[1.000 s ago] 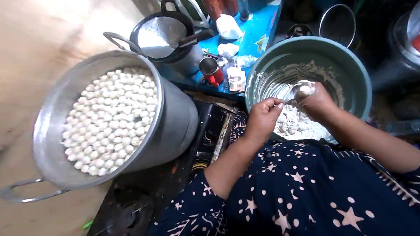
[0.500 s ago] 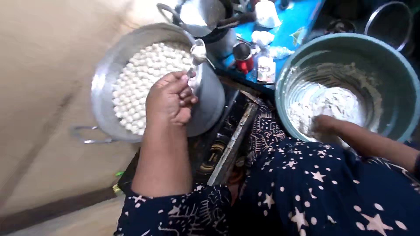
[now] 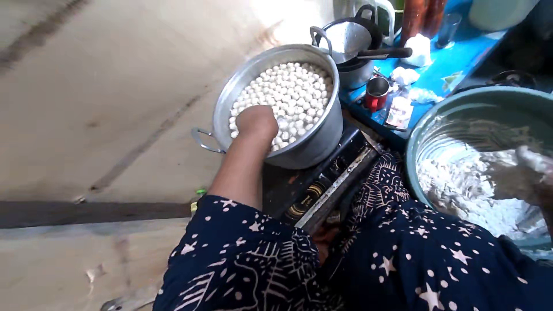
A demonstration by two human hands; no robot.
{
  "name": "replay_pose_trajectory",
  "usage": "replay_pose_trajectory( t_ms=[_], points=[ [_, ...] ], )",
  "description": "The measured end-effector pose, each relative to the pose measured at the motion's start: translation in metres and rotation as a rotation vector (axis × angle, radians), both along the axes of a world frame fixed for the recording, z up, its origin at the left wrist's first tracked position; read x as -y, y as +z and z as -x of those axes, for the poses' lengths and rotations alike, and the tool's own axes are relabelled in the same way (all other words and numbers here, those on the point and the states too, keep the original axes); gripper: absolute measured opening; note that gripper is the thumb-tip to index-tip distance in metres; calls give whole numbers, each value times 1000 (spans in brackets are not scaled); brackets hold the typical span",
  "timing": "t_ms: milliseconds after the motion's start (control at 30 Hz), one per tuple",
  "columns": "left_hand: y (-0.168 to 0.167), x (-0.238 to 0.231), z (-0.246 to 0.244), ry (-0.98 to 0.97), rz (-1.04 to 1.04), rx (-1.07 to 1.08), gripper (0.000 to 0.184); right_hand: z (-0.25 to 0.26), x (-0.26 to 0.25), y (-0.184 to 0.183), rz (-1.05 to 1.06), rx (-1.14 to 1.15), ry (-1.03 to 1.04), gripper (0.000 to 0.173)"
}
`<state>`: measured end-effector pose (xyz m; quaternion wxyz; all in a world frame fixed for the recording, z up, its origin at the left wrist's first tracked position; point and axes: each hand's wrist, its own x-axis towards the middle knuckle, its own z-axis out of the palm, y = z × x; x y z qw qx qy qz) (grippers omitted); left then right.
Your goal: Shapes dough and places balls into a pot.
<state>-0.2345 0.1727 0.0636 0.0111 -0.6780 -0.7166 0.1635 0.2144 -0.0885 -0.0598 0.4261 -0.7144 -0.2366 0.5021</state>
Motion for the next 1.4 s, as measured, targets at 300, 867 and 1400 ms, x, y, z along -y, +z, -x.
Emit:
replay_pose_trajectory(
  t_ms=[300,867,1400],
  points=[
    [27,23,-22,-122,-357,413,36,10,4,19,-363,-60,-79,21],
    [-76,158,-239,-448,488,1578,8,50,6,44,-218,53,-179,7],
    [-79,179,-242,-516,516,1550,13,61,7,43,-314,316,-158,15]
  ],
)
